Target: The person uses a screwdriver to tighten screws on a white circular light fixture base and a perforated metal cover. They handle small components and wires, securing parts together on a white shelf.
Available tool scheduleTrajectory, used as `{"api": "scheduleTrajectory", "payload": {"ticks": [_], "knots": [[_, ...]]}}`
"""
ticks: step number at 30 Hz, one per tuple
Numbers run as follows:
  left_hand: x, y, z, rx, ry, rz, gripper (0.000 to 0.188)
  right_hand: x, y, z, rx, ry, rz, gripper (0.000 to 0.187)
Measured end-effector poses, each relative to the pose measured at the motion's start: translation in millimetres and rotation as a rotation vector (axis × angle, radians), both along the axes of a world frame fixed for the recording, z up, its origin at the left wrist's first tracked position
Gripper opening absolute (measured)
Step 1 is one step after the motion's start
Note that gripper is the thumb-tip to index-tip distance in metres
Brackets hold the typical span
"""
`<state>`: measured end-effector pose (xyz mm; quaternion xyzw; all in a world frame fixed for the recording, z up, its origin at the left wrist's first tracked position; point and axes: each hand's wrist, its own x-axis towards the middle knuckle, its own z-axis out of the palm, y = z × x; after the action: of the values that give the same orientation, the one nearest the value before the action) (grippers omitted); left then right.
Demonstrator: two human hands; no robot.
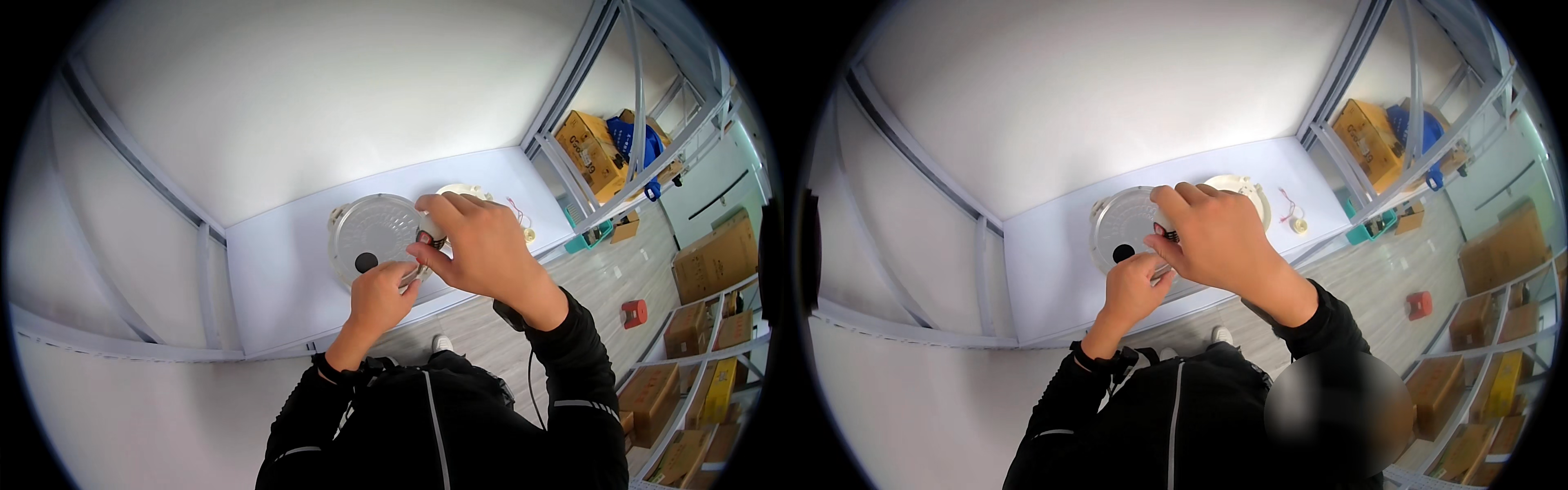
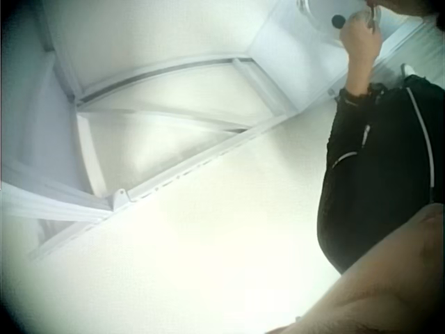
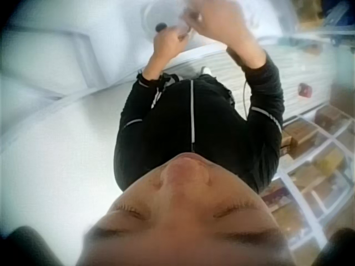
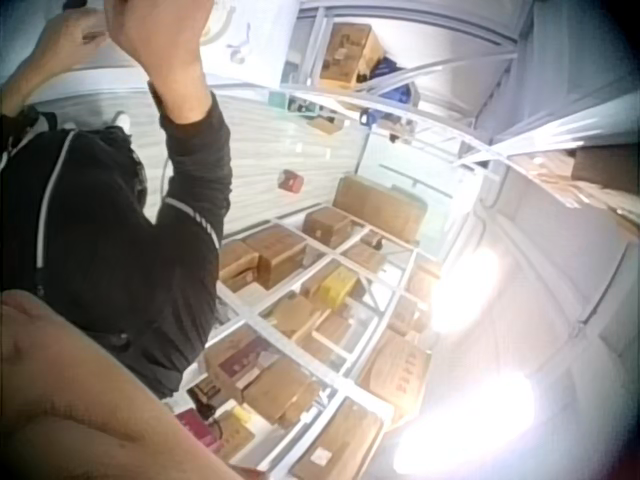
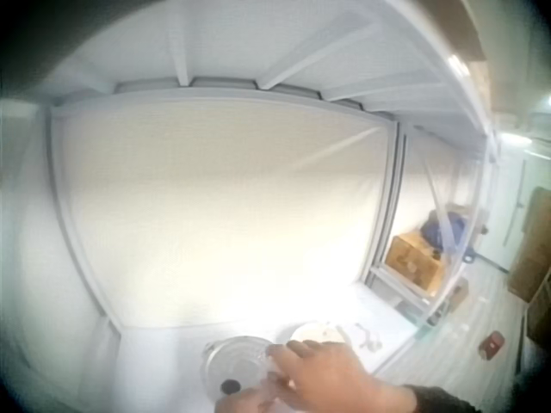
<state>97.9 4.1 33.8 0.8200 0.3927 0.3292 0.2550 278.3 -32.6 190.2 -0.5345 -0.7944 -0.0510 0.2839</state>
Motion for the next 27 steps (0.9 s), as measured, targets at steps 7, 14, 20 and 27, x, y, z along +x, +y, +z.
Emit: {"api": "scheduleTrajectory", "payload": {"ticks": [7, 14, 20, 27], "knots": [[-11.7, 2.4, -5.4, -0.12, -0.302, -0.063, 0.08, 0.0, 1.9, -29.9, 0.15, 0.266, -0.008, 0.042], [-18.2, 1.0, -5.9, -0.223, -0.481, -0.114, 0.083, -14.0, -8.8, -39.4, 0.17, 0.778, 0.225, 0.026], [-21.7, 0.7, -7.0, -0.361, -0.571, -0.22, 0.081, -28.5, -28.6, -73.5, -0.005, 0.472, 0.212, 0.022], [-16.0, -9.4, 6.4, -0.219, -0.369, -0.277, 0.087, -35.4, -24.3, -95.7, -0.106, 0.269, -0.023, 0.02]]}}
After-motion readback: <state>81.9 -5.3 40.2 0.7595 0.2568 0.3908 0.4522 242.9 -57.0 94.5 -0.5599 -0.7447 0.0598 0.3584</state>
